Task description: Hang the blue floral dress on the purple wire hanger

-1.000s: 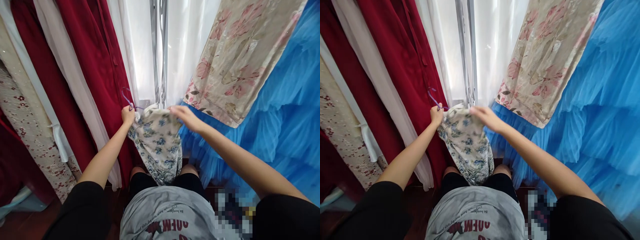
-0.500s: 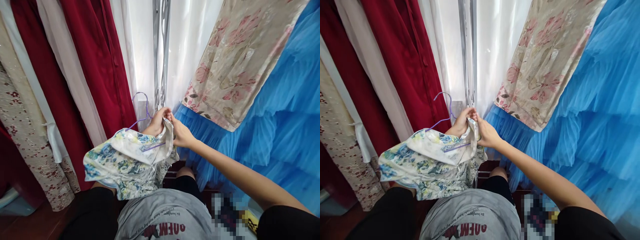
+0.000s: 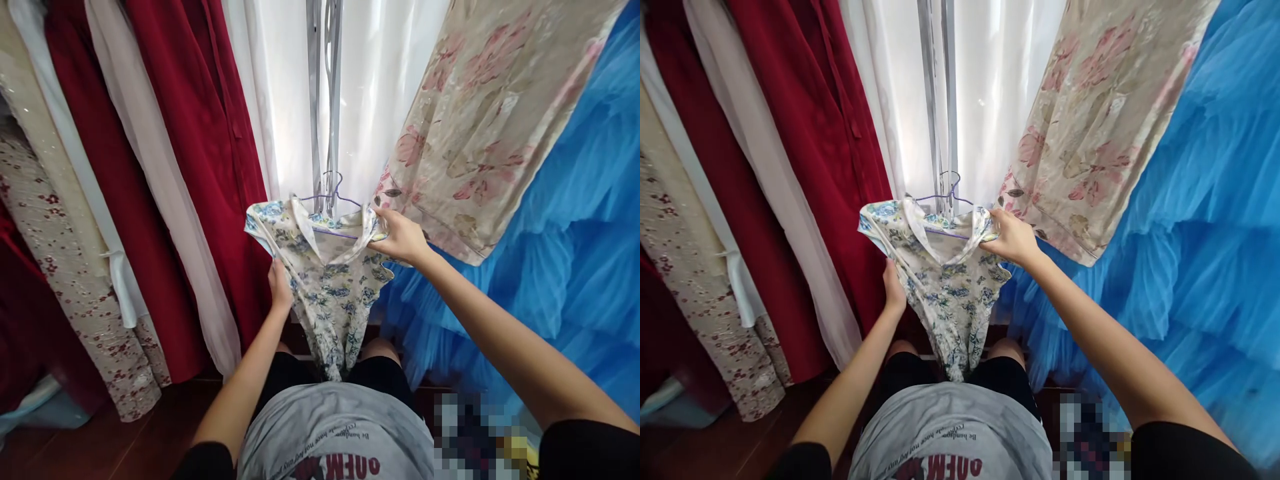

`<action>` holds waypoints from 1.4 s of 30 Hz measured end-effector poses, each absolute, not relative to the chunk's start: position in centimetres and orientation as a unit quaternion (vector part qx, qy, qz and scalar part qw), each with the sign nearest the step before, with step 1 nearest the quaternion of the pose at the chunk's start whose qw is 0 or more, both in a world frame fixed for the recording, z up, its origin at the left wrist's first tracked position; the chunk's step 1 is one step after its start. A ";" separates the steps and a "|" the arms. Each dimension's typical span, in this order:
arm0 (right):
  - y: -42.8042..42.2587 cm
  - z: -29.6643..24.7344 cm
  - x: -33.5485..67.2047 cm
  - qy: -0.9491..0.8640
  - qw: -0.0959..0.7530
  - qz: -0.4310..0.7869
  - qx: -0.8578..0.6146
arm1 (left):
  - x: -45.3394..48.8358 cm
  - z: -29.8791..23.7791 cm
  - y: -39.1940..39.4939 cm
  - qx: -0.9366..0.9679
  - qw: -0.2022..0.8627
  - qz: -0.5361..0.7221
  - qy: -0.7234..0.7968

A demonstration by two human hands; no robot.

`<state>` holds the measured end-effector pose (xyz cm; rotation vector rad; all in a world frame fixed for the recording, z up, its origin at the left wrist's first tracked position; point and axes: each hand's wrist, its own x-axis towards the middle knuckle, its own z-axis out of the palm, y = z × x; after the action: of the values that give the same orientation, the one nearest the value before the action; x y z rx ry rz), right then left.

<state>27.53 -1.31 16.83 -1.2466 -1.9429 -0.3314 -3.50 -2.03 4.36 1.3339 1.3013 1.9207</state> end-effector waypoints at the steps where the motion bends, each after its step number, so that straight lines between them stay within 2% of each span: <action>1: -1.5 16.8 27.3 -0.774 0.389 -0.137 -0.481 | -3.1 2.5 -2.7 0.455 0.234 0.729 0.455; 3: -1.9 16.5 27.4 -0.790 0.381 -0.145 -0.458 | -2.2 -1.1 -3.7 0.429 0.299 0.726 0.447; 8: -2.4 15.4 29.1 -0.827 0.346 -0.172 -0.409 | 0.3 -7.6 -6.0 0.360 0.376 0.707 0.479; 10: -2.9 14.4 28.9 -0.828 0.367 -0.187 -0.380 | 0.9 -8.9 -7.1 0.338 0.385 0.704 0.492; 12: -3.9 12.2 27.7 -0.811 0.433 -0.159 -0.361 | 1.2 -9.5 -8.3 0.324 0.380 0.699 0.511; 15: -5.8 6.5 24.2 -0.741 0.542 -0.020 -0.396 | 1.5 -9.7 -9.8 0.326 0.369 0.692 0.527; 16: -6.2 4.4 22.7 -0.726 0.541 0.051 -0.421 | 1.6 -9.7 -10.1 0.333 0.368 0.691 0.525; 19: -6.7 -0.5 18.8 -0.729 0.434 0.267 -0.457 | 1.8 -9.7 -10.8 0.352 0.373 0.689 0.512; 21: -6.6 -1.8 17.1 -0.743 0.396 0.326 -0.429 | 1.9 -9.8 -11.2 0.357 0.374 0.684 0.515; 23: -6.4 -1.6 16.4 -0.757 0.393 0.338 -0.399 | 2.0 -9.8 -11.6 0.362 0.369 0.679 0.522; 26: -6.1 -0.2 17.2 -0.753 0.399 0.350 -0.389 | 1.8 -9.5 -12.4 0.397 0.335 0.668 0.533; 30: -6.4 1.3 19.6 -0.747 0.384 0.367 -0.399 | 1.2 -7.6 -12.4 0.424 0.127 0.713 0.544; 32: -6.8 1.8 20.5 -0.764 0.357 0.353 -0.405 | 1.4 -5.9 -11.5 0.466 0.063 0.708 0.526; 33: -7.1 2.1 20.8 -0.779 0.339 0.331 -0.411 | 1.8 -5.1 -10.8 0.521 0.078 0.682 0.508; 36: -7.6 3.2 21.5 -0.834 0.272 0.208 -0.431 | 3.8 -2.9 -8.9 0.681 0.219 0.552 0.428; 38: -7.5 4.3 21.8 -0.866 0.221 0.112 -0.434 | 5.1 -2.2 -7.9 0.711 0.252 0.509 0.414; 42: -5.5 7.8 22.6 -0.878 0.145 -0.052 -0.452 | 6.0 -1.9 -7.5 0.729 0.191 0.482 0.447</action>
<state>22.65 -5.54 7.81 -1.3036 -2.5309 -0.1496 5.96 -7.50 -1.90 2.0485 1.2548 1.3531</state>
